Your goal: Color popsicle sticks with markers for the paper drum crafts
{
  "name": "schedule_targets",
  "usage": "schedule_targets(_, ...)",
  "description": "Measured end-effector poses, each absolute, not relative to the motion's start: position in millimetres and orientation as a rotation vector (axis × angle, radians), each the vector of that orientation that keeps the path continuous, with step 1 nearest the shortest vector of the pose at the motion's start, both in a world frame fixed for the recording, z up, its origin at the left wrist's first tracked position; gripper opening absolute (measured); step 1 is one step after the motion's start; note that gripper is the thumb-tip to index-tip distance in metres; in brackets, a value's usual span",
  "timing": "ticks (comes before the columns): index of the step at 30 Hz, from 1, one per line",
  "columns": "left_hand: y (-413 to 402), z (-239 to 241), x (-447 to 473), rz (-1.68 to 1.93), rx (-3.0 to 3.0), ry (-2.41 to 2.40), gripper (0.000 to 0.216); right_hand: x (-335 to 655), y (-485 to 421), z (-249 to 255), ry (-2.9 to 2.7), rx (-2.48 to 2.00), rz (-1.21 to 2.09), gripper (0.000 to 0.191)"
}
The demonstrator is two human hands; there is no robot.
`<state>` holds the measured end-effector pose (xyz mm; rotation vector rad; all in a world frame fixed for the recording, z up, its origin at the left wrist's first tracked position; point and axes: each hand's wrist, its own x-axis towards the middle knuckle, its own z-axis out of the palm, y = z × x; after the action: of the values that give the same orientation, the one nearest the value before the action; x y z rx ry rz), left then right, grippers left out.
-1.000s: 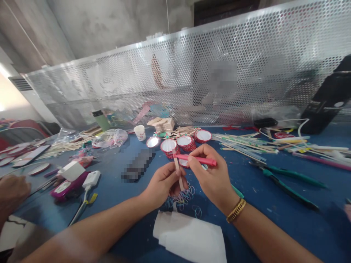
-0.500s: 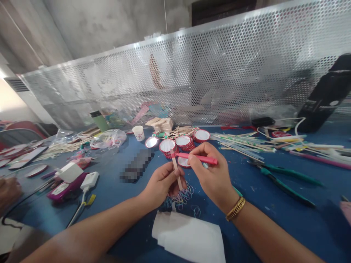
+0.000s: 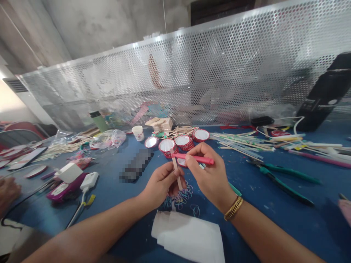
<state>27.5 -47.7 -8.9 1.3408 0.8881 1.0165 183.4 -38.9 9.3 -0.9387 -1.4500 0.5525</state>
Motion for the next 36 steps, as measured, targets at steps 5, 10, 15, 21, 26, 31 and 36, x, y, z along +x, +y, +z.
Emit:
schedule_targets(5,-47.4,-10.5,27.1,1.021,1.339,0.883,0.041,184.0,-37.8,8.5,-1.417,-0.923,0.558,0.013)
schedule_targets(10,-47.6,-10.4,27.1,1.016,1.341,0.881,0.042,183.9,-38.3,8.5,-1.440,-0.932,0.556,0.013)
schedule_targets(15,-47.4,-10.6,27.2,1.023,1.327,0.877,0.042,184.4,-37.0,8.2,-1.424,-0.933,0.546,0.012)
schedule_targets(21,-47.0,-9.8,27.7,1.020,1.325,0.886,0.043,184.5,-37.4,7.5,-1.433,-0.944,0.551,0.013)
schedule_targets(26,-46.9,-9.9,27.8,1.026,1.322,0.874,0.042,184.2,-36.9,7.5,-1.435,-0.933,0.559,0.012)
schedule_targets(31,-47.0,-9.4,27.6,1.027,1.320,0.876,0.040,183.7,-36.5,8.2,-1.419,-0.939,0.564,0.013)
schedule_targets(36,-47.4,-9.3,27.4,1.020,1.321,0.884,0.041,183.7,-37.9,8.2,-1.438,-0.920,0.568,0.013)
